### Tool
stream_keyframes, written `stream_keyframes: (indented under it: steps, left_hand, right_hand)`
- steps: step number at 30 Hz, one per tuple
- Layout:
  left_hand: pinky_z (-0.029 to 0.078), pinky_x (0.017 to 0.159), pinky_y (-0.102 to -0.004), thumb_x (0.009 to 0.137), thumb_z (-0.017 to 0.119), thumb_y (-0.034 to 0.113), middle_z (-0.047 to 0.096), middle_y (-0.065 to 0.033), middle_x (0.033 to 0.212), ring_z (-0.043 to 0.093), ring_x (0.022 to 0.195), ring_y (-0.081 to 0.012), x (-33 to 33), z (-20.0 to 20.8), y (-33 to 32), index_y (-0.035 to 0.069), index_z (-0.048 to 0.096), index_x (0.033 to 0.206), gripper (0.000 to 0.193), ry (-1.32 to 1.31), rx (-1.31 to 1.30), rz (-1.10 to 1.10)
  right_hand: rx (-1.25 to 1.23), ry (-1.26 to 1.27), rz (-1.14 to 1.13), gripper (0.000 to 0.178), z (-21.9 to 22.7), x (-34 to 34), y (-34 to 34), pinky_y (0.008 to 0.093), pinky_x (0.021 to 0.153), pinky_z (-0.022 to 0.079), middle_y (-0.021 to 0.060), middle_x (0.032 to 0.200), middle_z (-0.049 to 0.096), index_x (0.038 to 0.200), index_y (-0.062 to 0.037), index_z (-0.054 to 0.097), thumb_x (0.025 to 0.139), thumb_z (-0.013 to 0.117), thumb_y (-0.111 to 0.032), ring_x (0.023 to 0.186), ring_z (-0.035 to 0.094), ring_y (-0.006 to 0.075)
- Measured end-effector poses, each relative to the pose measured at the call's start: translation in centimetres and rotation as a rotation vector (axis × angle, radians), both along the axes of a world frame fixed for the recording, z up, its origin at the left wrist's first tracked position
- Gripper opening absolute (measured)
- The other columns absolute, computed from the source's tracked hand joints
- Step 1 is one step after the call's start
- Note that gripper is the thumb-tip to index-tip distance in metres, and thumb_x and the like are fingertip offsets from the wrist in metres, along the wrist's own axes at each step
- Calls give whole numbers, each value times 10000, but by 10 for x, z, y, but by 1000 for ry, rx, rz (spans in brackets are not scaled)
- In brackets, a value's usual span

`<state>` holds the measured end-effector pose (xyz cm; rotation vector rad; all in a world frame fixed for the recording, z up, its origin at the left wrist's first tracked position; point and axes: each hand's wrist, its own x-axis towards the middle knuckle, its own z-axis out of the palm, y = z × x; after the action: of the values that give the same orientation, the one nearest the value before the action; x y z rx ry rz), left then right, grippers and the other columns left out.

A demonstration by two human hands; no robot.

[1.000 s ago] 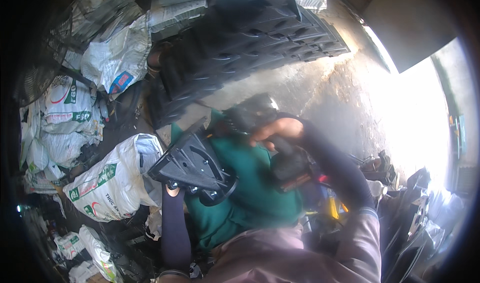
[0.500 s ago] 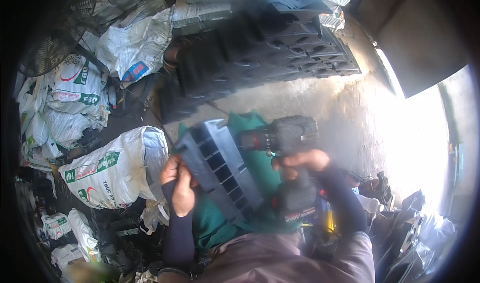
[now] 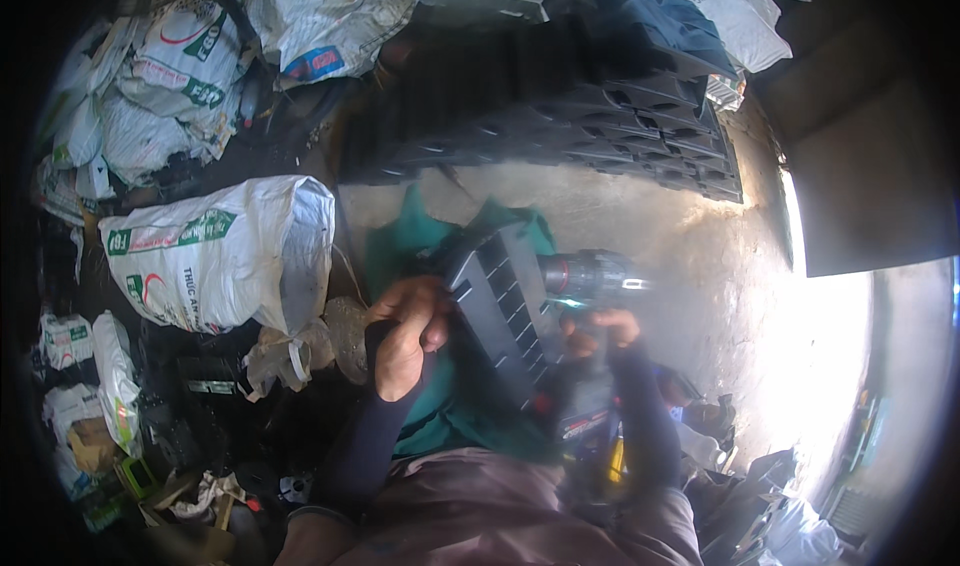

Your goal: The person sits on the floor and assembles a black plastic part. They apply a substance from a small container, insert screws by hand, and use a cordless drill to fasten them. The person handles the part repeatedly, turning it over and adjusting components.

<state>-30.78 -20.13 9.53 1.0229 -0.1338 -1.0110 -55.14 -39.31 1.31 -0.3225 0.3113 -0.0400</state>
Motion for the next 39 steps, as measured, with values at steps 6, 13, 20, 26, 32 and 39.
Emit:
stream_keyframes:
  steps: [6, 13, 20, 26, 32, 39]
  left_hand:
    - [403, 532, -217, 887, 592, 31, 641, -64, 845, 520, 616, -84, -15, -1, 8, -5, 612, 1046, 165, -12, -64, -20]
    - [421, 567, -199, 863, 617, 70, 641, -12, 797, 523, 618, -49, -25, -11, -7, 37, 621, 959, 102, -573, 32, 161]
    - [450, 557, -214, 763, 627, -25, 635, -65, 716, 599, 601, -105, -23, -26, -29, 36, 621, 876, 129, -942, -69, 398]
    - [490, 560, -321, 699, 610, -50, 621, -117, 746, 629, 619, -244, 12, -31, -48, 20, 626, 953, 264, -1091, 52, 91]
    - [507, 574, -350, 749, 651, -16, 640, -118, 736, 645, 637, -272, 24, -30, -59, 17, 636, 994, 248, -1391, -141, 125]
    - [452, 506, -314, 928, 576, 235, 602, -100, 701, 564, 486, -206, -1, -31, -38, 33, 410, 1379, 521, -1163, 202, 89]
  right_hand:
    - [-139, 53, -8, 468, -6, -2, -3, 299, 539, 432, 111, 605, 552, 1006, 119, 570, 791, 633, -293, 539, 531, 203]
    - [-219, 119, -106, 452, 6, 8, 1, 302, 486, 434, 132, 569, 547, 965, 141, 574, 786, 645, -268, 463, 506, 189]
    - [-156, -3, -65, 436, 3, 10, 0, 300, 478, 440, 135, 567, 544, 943, 137, 577, 783, 656, -260, 453, 497, 188]
    - [-43, 72, -156, 405, -4, 16, -1, 277, 501, 434, 125, 600, 546, 984, 104, 565, 833, 602, -269, 496, 511, 172]
    - [-3, 46, -215, 398, -22, 18, 2, 272, 501, 385, 90, 785, 511, 1067, 83, 513, 874, 558, -261, 551, 455, 122]
    - [-42, -85, -74, 427, -31, 16, -5, 293, 488, 332, 33, 589, 420, 1041, 83, 529, 884, 543, -313, 507, 397, 140]
